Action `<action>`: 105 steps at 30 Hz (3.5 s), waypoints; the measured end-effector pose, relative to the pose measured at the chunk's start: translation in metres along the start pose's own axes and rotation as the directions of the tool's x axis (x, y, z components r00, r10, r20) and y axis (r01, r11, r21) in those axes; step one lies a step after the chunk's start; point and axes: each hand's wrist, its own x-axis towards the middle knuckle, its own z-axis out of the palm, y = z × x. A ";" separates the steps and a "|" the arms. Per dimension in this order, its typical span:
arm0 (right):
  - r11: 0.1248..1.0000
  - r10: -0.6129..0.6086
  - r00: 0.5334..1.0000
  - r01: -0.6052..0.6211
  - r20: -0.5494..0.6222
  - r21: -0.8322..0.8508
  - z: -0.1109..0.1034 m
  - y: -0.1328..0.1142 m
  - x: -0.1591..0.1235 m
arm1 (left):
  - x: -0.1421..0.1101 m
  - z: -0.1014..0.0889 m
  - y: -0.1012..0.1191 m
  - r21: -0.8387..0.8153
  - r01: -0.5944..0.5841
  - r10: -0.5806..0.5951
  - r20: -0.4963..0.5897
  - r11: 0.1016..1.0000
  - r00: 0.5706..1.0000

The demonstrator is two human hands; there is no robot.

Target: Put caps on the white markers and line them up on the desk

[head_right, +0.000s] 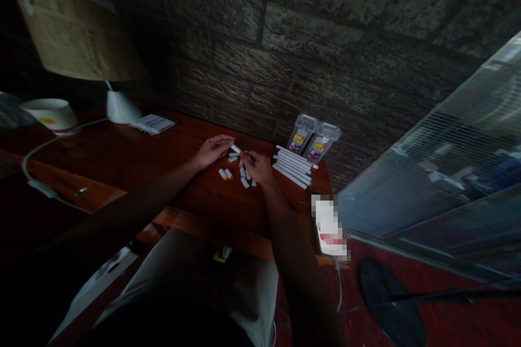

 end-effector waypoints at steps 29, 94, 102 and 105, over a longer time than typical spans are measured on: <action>0.995 0.007 0.995 -0.017 -0.100 -0.095 0.002 0.007 0.002 | -0.002 -0.002 0.000 -0.034 0.117 -0.112 0.135 0.993 0.984; 0.998 0.052 0.999 -0.052 0.001 -0.039 0.001 0.006 0.000 | 0.000 0.001 0.001 -0.049 0.088 -0.086 0.033 0.995 0.996; 0.993 0.101 0.995 -0.100 0.022 -0.063 0.001 0.005 0.000 | 0.000 0.001 0.001 0.024 0.076 -0.077 0.022 0.997 0.997; 0.995 0.088 0.995 -0.086 0.047 -0.048 0.001 0.006 0.001 | 0.000 0.001 0.001 0.023 0.054 -0.055 0.028 0.998 0.998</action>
